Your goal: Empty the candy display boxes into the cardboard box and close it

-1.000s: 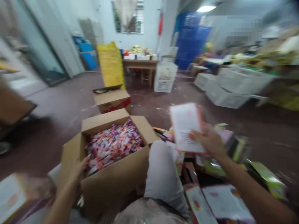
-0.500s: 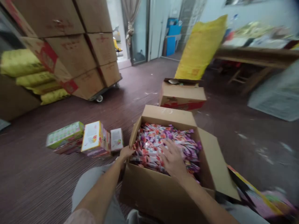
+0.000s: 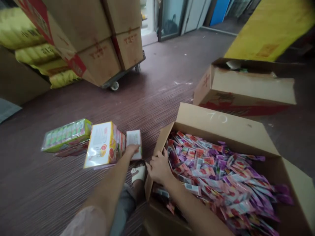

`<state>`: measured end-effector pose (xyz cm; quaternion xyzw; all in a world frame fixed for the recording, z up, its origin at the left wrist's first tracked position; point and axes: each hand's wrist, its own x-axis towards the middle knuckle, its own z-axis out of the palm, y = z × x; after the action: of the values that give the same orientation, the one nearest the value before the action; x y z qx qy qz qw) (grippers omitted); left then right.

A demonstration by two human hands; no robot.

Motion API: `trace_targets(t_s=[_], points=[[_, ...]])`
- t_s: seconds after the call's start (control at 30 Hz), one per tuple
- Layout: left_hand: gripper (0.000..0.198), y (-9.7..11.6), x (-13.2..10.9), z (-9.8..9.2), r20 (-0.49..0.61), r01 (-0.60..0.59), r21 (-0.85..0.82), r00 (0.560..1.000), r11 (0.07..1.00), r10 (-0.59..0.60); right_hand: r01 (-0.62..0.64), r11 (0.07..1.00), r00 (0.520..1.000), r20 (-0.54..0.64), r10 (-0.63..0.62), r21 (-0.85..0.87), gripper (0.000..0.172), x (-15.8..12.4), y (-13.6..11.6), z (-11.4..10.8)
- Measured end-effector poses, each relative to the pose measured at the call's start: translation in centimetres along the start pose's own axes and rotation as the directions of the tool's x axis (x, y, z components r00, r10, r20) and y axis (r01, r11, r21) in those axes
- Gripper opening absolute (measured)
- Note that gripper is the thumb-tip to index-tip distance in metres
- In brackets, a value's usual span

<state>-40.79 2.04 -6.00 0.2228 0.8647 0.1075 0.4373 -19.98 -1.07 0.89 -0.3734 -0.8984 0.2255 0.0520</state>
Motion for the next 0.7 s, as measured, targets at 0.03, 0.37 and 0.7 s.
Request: trace_targets(t_s=[0.03,0.37,0.7], points=[[0.042,0.0,1.3,0.7,-0.074,0.034,0.043,0.997,0.998,-0.031,0.007,1.0,1.0,-0.023,-0.007,0.004,0.029,0.0,0.1,0.2],[0.11,-1.8,5.3,7.2,-0.372,0.057,0.49,0.916,0.87,0.15,0.129,0.99,0.938,-0.329,-0.104,0.055,0.028,-0.7,0.5,1.4],[0.095,0.4,4.7,5.0,-0.234,-0.003,0.419,0.966,0.908,0.111,0.103,0.994,0.957,-0.277,-0.091,0.03,0.029,-0.8,0.5,1.8]])
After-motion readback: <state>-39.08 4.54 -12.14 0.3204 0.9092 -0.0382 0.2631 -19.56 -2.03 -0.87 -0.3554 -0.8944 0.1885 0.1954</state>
